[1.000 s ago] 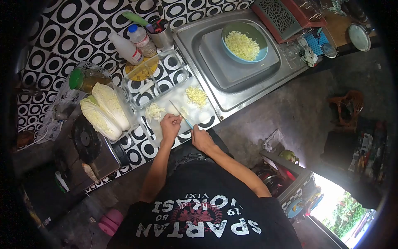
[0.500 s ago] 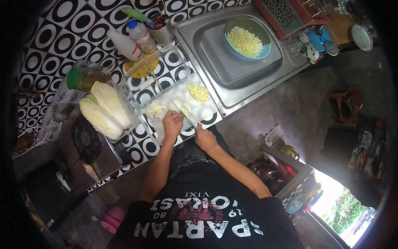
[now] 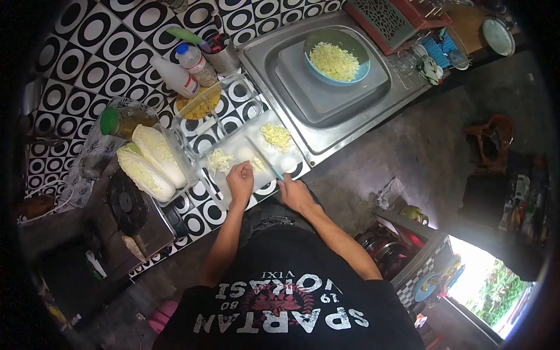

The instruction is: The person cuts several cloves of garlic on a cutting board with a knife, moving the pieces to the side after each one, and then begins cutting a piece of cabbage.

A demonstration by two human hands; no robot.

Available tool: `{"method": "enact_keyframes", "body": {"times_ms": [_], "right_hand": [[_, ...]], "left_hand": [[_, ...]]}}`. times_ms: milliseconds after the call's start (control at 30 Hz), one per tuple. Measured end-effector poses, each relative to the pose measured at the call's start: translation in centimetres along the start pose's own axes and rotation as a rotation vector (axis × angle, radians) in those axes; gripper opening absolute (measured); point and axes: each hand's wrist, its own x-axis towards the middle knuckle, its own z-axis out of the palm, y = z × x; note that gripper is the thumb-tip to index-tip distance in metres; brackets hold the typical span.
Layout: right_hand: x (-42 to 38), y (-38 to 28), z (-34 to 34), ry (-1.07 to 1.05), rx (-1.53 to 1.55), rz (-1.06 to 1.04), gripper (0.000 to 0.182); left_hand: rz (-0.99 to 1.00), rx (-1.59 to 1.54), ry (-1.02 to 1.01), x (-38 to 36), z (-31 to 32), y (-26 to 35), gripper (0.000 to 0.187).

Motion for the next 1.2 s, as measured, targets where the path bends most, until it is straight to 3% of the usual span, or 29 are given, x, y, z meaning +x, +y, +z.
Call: {"method": "enact_keyframes", "body": {"times_ms": [33, 100, 133, 233, 300, 367, 400, 533, 867, 1033, 1100, 1200], "right_hand": [[-0.4, 0.5, -0.6, 0.053, 0.105, 0.002, 0.024], [-0.9, 2.1, -0.9, 0.068, 0.112, 0.010, 0.024], [-1.2, 2.6, -1.2, 0.096, 0.125, 0.020, 0.024], [-1.9, 3.1, -1.8, 0.128, 0.156, 0.029, 0.024], [-2.2, 3.6, -1.9, 0.133, 0.185, 0.059, 0.024], [-2.5, 4.3, -1.5, 0.118, 0.171, 0.059, 0.024], [-2.4, 4.4, -1.5, 0.114, 0.155, 0.065, 0.024], [-2.5, 4.0, -2.1, 0.148, 0.208, 0.059, 0.024], [-2.1, 3.5, -3.4, 0.217, 0.187, 0.035, 0.026], [-1.0, 2.6, -3.8, 0.224, 0.182, -0.012, 0.026], [-0.2, 2.7, -3.5, 0.150, 0.180, -0.010, 0.026], [0.9, 2.8, -3.1, 0.144, 0.123, -0.116, 0.029]], "left_hand": [[-0.002, 0.002, 0.008, 0.0, 0.2, 0.2, 0.025], [0.113, 0.143, -0.022, -0.3, 1.0, 0.6, 0.041], [0.060, 0.157, -0.084, -0.4, 1.0, 2.1, 0.054], [0.132, 0.440, -0.117, -0.3, 1.9, 4.8, 0.058], [0.133, 0.475, -0.133, 0.0, 2.8, 4.6, 0.052], [0.288, 0.591, -0.168, 0.2, 3.6, 3.3, 0.043], [0.338, 0.581, -0.161, 0.2, 3.4, 3.4, 0.028], [0.459, 0.574, -0.193, 0.8, 1.8, 1.7, 0.014], [0.614, 0.671, -0.174, 3.2, -5.5, -1.6, 0.012], [0.634, 0.590, -0.088, 2.2, -5.6, 1.1, 0.016], [0.691, 0.487, -0.223, 1.3, -4.4, 1.7, 0.020], [0.698, 0.601, -0.285, 1.0, -3.0, 1.0, 0.015]]}}
